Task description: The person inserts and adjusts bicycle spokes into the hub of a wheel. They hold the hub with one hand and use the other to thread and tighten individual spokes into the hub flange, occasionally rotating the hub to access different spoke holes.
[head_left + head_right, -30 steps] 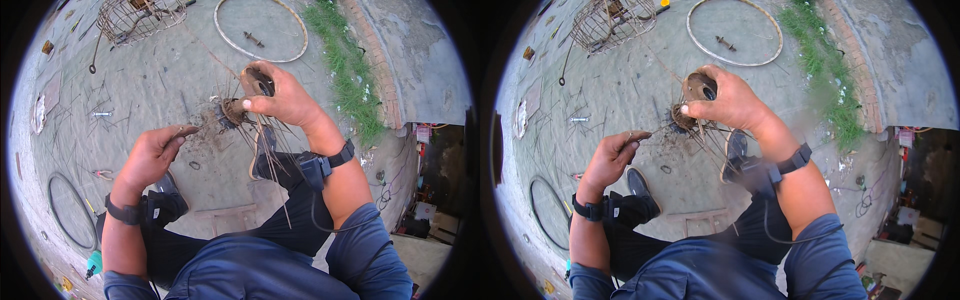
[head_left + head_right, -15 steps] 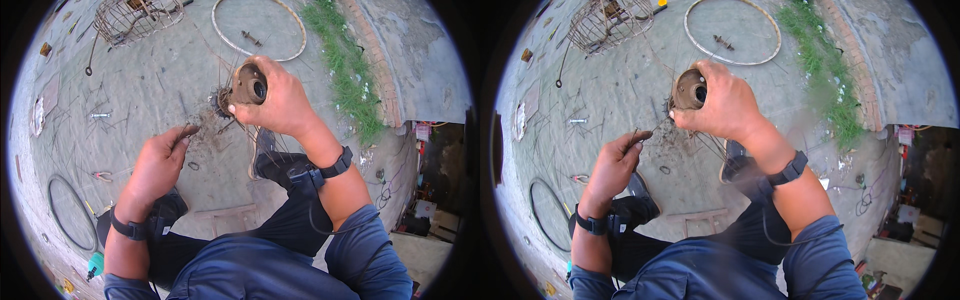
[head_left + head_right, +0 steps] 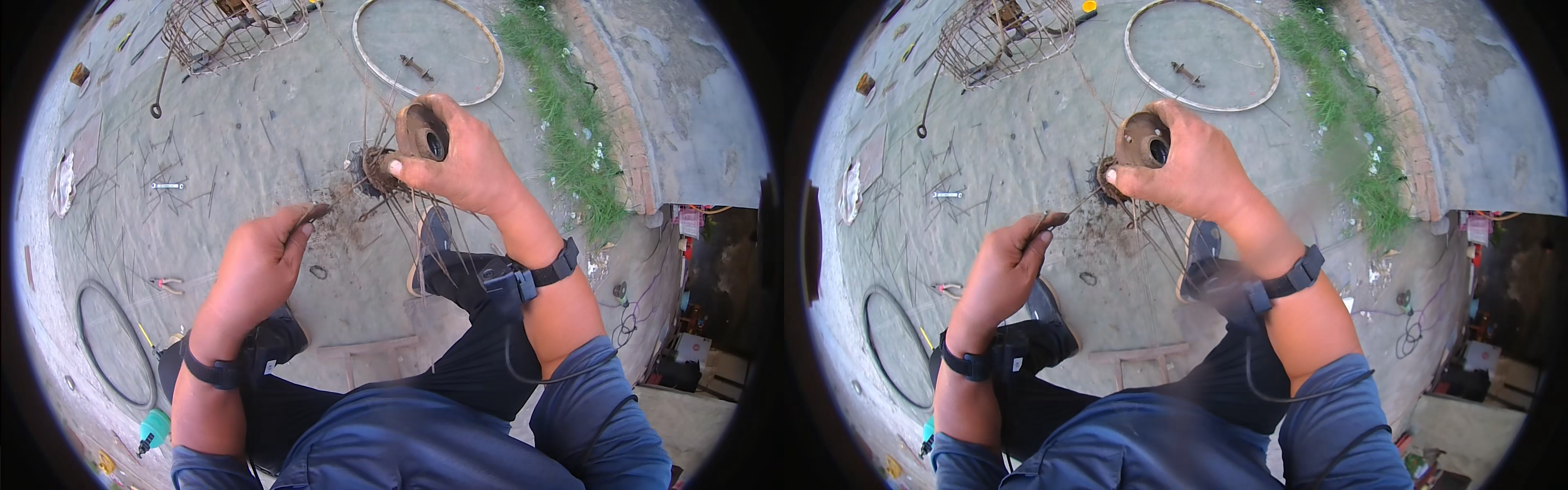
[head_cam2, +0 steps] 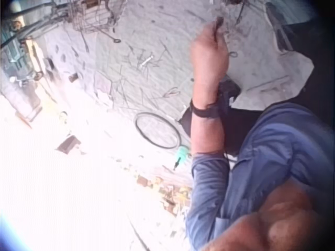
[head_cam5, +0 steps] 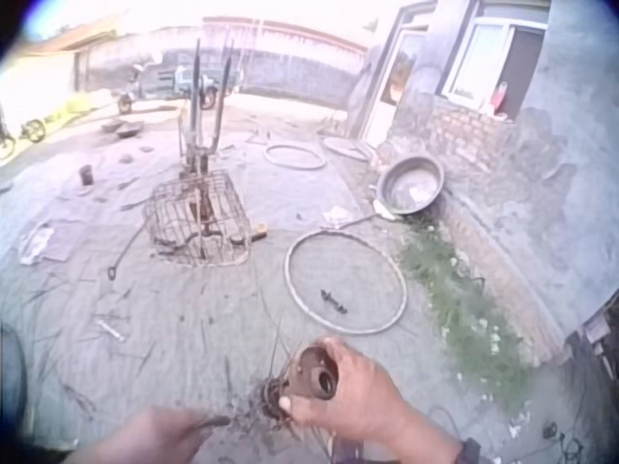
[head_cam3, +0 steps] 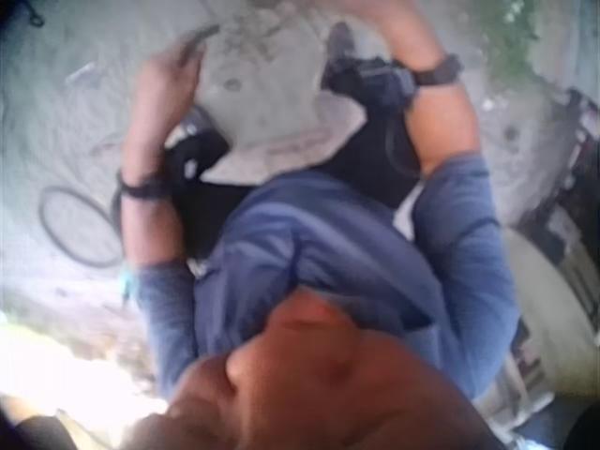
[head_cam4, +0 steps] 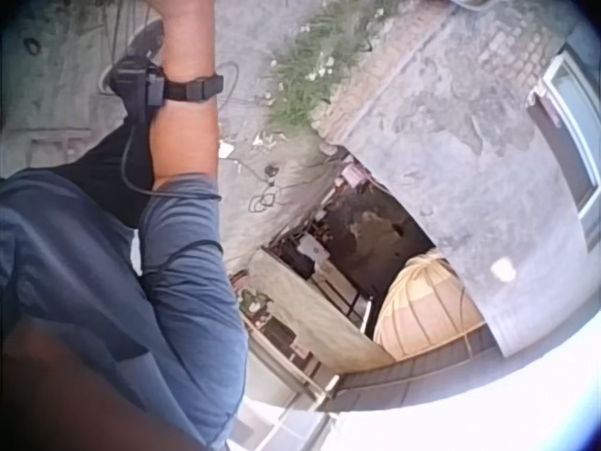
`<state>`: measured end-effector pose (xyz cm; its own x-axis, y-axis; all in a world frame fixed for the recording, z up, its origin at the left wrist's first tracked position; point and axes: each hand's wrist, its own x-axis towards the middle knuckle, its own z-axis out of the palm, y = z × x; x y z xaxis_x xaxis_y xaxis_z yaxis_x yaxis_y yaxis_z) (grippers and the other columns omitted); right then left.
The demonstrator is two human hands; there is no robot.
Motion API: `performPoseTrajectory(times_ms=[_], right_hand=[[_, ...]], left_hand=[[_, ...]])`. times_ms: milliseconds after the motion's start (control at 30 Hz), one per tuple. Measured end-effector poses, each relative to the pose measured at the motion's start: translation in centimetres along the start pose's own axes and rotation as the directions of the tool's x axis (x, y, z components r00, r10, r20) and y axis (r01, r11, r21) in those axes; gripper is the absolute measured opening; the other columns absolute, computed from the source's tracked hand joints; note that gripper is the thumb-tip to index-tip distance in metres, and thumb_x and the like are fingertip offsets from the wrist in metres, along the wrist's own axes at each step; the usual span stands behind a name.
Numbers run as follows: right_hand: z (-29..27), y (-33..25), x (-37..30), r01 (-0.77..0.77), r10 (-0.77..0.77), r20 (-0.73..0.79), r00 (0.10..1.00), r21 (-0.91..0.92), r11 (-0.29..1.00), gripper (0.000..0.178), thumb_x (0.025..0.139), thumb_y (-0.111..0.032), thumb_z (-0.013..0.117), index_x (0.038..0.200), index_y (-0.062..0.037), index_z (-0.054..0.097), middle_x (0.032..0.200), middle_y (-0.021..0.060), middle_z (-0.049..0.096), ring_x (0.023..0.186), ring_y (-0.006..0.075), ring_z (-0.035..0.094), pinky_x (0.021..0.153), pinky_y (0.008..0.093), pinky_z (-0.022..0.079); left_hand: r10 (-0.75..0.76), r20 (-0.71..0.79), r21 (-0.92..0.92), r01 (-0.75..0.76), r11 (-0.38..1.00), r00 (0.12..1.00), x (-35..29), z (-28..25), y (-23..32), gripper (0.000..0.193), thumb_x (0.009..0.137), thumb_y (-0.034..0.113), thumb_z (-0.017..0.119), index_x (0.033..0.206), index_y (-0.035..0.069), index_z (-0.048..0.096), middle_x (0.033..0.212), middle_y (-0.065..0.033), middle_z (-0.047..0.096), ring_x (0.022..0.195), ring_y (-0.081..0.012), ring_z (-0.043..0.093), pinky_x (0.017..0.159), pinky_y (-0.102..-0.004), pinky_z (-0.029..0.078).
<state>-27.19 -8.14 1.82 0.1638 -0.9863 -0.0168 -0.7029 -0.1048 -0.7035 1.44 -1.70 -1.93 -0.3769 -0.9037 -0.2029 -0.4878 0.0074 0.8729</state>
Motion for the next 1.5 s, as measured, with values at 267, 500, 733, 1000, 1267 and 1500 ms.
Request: performPoseTrajectory(times_ms=[267,500,733,1000,1267,1500], right_hand=[[0.6,-0.5,0.1,-0.039,0.042,0.023,0.999,-0.107,0.994,0.083,0.067,-0.056,0.088,0.124,0.0004,0.068,0.115,0.0208,0.075,0.108,0.0384,0.073,0.094,0.0441,0.059],[2.1,-0.1,-0.5,0.064,-0.098,-0.159,0.982,-0.211,0.975,0.084,0.067,-0.055,0.089,0.126,0.001,0.066,0.115,0.0211,0.074,0.109,0.039,0.073,0.094,0.0451,0.059],[-0.3,0.3,0.5,-0.075,0.078,-0.027,0.997,0.096,0.992,0.083,0.068,-0.055,0.089,0.123,0.0032,0.068,0.117,0.019,0.075,0.108,0.0298,0.073,0.097,0.0392,0.057],[-0.2,1.5,0.5,-0.146,0.128,0.129,0.983,0.138,0.98,0.087,0.07,-0.057,0.088,0.128,0.005,0.068,0.12,0.0182,0.075,0.113,0.0278,0.071,0.102,0.0385,0.054],[0.8,0.2,0.1,-0.078,0.077,-0.025,0.997,-0.048,0.996,0.089,0.066,-0.059,0.088,0.128,0.0018,0.068,0.121,0.0228,0.074,0.113,0.037,0.072,0.098,0.0428,0.057],[1.3,0.2,-0.3,0.037,-0.061,-0.121,0.991,-0.189,0.981,0.087,0.066,-0.058,0.088,0.127,0.0006,0.067,0.12,0.0205,0.073,0.112,0.0372,0.072,0.097,0.0436,0.058]], left_hand=[[-0.018,-0.031,0.049,0.02,0.999,0.999,0.3,1.2,-0.7,0.029,0.11,0.008,0.059,0.134,0.002,0.073,0.074,-0.0039,0.053,0.07,-0.0117,0.049,0.066,-0.032,0.046],[-0.034,-0.087,0.097,0.043,0.994,0.996,0.5,1.4,0.3,0.03,0.11,0.009,0.058,0.136,0.001,0.071,0.077,-0.0093,0.059,0.07,-0.016,0.053,0.067,-0.0358,0.049],[-0.008,0.073,0.111,0.0,0.994,0.997,0.3,-1.5,-0.3,0.023,0.109,0.009,0.06,0.125,0.0,0.073,0.08,-0.0137,0.062,0.073,-0.02,0.056,0.073,-0.036,0.051],[0.005,0.117,0.04,-0.009,0.999,0.993,0.1,-1.4,-0.6,0.019,0.109,0.009,0.061,0.117,-0.002,0.073,0.09,-0.0168,0.072,0.081,-0.0231,0.065,0.08,-0.0373,0.054],[-0.045,0.022,0.1,0.043,0.994,0.999,0.5,0.5,-1.0,0.021,0.109,0.016,0.062,0.114,-0.001,0.073,0.087,-0.0208,0.071,0.08,-0.0335,0.066,0.076,-0.0435,0.054],[-0.106,-0.027,0.166,0.109,0.98,0.994,0.4,0.5,0.7,0.02,0.108,0.016,0.062,0.114,-0.001,0.073,0.09,-0.022,0.071,0.083,-0.0355,0.068,0.078,-0.0438,0.054]])
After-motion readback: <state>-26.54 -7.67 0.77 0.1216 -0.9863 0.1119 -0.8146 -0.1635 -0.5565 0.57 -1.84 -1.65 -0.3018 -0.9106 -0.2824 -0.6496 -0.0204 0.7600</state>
